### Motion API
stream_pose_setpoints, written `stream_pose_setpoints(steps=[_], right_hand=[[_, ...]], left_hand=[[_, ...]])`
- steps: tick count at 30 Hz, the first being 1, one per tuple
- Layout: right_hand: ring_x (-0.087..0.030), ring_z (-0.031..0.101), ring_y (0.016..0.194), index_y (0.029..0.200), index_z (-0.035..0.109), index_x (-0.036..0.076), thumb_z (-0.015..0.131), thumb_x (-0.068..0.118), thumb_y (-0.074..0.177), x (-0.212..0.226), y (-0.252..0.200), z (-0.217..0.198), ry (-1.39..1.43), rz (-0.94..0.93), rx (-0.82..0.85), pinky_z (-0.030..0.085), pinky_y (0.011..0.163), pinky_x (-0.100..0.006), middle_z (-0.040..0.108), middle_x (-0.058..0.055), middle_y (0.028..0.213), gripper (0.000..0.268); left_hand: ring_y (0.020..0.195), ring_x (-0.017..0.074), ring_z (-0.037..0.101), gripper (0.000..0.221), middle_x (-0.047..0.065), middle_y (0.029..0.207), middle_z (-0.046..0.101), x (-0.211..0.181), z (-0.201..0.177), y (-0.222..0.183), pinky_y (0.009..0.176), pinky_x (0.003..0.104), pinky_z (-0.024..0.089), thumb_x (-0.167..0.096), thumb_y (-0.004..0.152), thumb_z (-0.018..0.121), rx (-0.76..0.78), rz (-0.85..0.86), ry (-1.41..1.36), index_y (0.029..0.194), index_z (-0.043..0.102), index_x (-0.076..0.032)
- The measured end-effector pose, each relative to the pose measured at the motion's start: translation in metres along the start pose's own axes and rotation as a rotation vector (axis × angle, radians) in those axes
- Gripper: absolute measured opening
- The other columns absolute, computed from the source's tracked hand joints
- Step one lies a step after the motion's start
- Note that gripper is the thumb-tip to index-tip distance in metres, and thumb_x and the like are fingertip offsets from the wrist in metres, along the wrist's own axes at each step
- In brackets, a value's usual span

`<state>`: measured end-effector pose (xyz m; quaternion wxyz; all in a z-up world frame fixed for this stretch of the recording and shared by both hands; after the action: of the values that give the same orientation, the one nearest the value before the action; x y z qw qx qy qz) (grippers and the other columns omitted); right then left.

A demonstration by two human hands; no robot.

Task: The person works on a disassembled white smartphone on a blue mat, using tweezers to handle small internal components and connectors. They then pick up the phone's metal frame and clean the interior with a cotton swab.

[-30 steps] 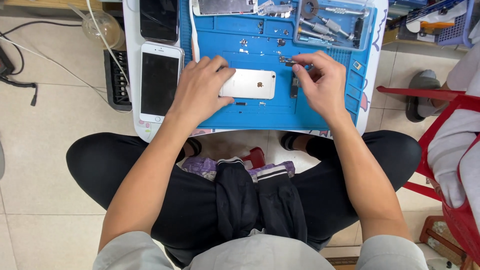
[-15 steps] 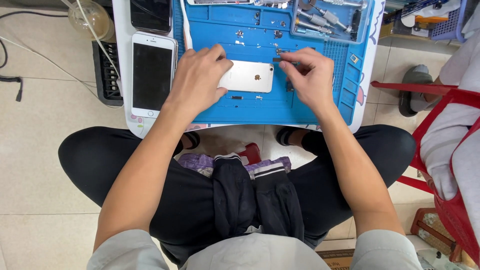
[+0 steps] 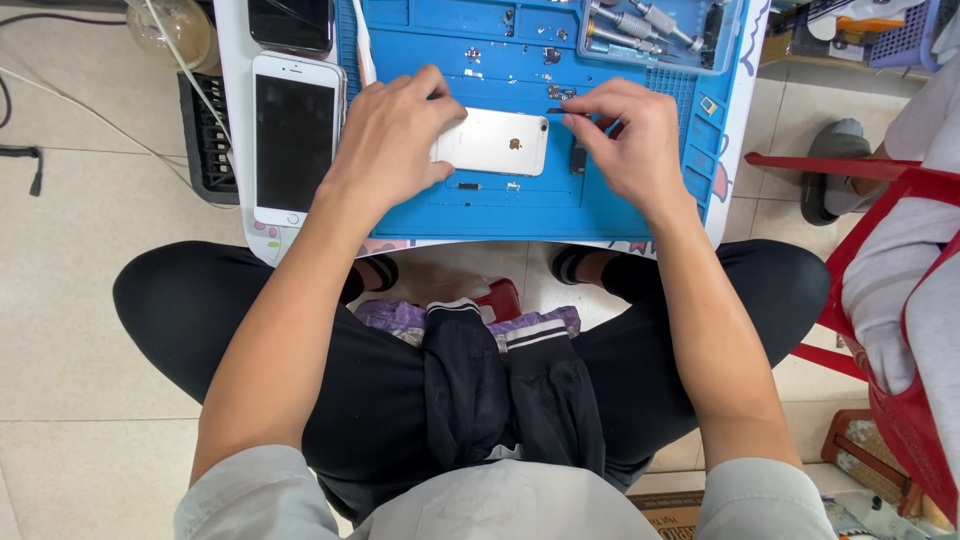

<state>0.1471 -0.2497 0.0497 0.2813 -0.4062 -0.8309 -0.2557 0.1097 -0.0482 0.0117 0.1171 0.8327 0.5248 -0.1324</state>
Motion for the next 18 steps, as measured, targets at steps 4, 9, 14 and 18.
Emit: stream_pose_setpoints(steps=[4,9,14,18], right_hand=[[-0.022,0.068,0.076,0.109,0.083,-0.001,0.081,-0.001,0.102,0.009,0.001,0.008,-0.033,-0.043,0.019,0.056,0.066,-0.033,0.078,-0.015,0.101,0.007],[-0.021,0.073,0.084,0.108,0.086,0.008,0.080,0.010,0.102,0.006,-0.009,0.029,-0.219,-0.076,0.046,0.053,0.064,-0.037,0.079,-0.004,0.106,0.008],[-0.022,0.073,0.083,0.111,0.085,0.010,0.078,0.010,0.105,0.012,-0.013,0.032,-0.360,-0.143,0.053,0.049,0.053,-0.036,0.077,-0.001,0.105,0.009],[-0.022,0.071,0.074,0.112,0.083,0.010,0.077,0.010,0.106,0.023,-0.015,0.034,-0.430,-0.200,0.055,0.045,0.048,-0.035,0.076,-0.001,0.105,0.008]], left_hand=[[0.088,0.0320,0.067,0.050,0.008,0.111,0.063,-0.001,-0.002,0.001,0.075,0.052,0.055,-0.025,0.069,0.096,-0.009,-0.003,-0.001,0.114,0.080,-0.013],[0.087,0.0337,0.068,0.047,0.010,0.110,0.062,-0.001,0.001,0.000,0.076,0.052,0.055,-0.025,0.069,0.097,0.012,0.002,0.000,0.111,0.079,-0.012],[0.090,0.0329,0.068,0.049,0.011,0.112,0.063,-0.003,0.003,-0.001,0.079,0.051,0.056,-0.027,0.071,0.095,0.007,0.004,0.044,0.115,0.079,-0.012],[0.090,0.0333,0.068,0.051,0.011,0.111,0.063,-0.001,0.005,-0.003,0.077,0.051,0.056,-0.032,0.072,0.096,0.017,0.001,0.039,0.115,0.079,-0.011]])
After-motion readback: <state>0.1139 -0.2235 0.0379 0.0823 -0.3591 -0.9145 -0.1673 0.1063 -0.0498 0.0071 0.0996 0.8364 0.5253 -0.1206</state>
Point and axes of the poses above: each hand's wrist, its own y-axis towards the middle knuckle, its own z-axis out of the palm, x = y × z, the point moved 10 cm from there along y, towards the middle knuckle
